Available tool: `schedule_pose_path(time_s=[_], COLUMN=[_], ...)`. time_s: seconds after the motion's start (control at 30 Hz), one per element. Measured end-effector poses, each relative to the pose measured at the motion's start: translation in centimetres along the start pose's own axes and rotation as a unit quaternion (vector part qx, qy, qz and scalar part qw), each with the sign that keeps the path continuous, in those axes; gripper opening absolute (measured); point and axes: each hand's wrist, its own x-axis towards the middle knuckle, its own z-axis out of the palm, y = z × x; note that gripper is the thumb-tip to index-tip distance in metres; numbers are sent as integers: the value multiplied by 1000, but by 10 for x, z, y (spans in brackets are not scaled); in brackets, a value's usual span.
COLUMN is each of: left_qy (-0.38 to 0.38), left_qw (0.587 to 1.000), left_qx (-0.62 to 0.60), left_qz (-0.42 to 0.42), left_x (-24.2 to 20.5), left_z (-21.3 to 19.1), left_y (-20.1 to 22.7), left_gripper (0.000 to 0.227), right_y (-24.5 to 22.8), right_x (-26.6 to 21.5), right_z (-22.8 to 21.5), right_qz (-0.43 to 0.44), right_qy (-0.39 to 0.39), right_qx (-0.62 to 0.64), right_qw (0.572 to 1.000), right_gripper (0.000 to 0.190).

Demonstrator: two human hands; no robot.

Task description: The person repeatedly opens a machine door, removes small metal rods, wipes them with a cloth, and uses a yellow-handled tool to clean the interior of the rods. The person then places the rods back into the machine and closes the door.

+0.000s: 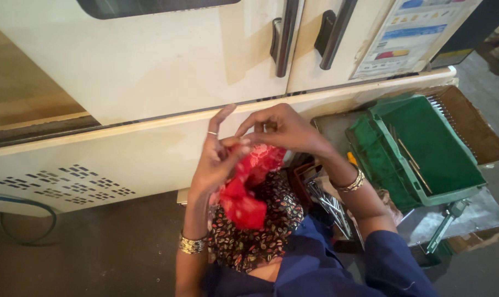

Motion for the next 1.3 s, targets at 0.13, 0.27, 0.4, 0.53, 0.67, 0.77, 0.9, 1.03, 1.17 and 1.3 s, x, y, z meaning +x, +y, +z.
schedule_pose_path(time_s=[0.13, 0.27, 0.4, 0.53, 0.67, 0.77, 0.9, 1.03, 1.17, 1.3], left_qy=[111, 164, 170, 199, 219, 228, 225, 228, 248, 247], left_qw=[993, 974, 964, 963, 962, 954, 955, 952, 948, 951], left_qx=[-23, 134, 167, 158, 137, 158, 143, 146, 150, 137], left_qz=[45, 83, 115, 92, 94, 114, 129, 143, 129, 126], left_x=[-2, -13, -23, -31, -38, -43, -45, -47, -47, -42], left_z=[-12, -32, -49, -56, -64, -76, -86, -91, -91, -85], left_y=[1, 18, 29, 28, 24, 24, 17, 12, 11, 9], left_gripper=[79, 76, 72, 70, 65, 63, 60, 57, 56, 54], right_y=[14, 37, 59, 76, 84, 89, 99, 107, 117, 122], right_x=[-8, -26, -48, -65, -75, -79, -81, -82, -82, -77], right_z=[-13, -25, -47, -53, -60, -69, -72, -70, -72, -69], right_qz=[94, 124, 67, 167, 178, 156, 131, 106, 72, 11], right_qy=[-96, -103, 1, 76, 135, 162, 162, 240, 259, 269], right_qx=[-27, -64, -18, 84, 86, 58, 64, 74, 83, 157], right_qw=[991, 985, 998, 980, 971, 973, 976, 962, 960, 950], right_gripper=[48, 29, 33, 16, 18, 16, 20, 13, 10, 6])
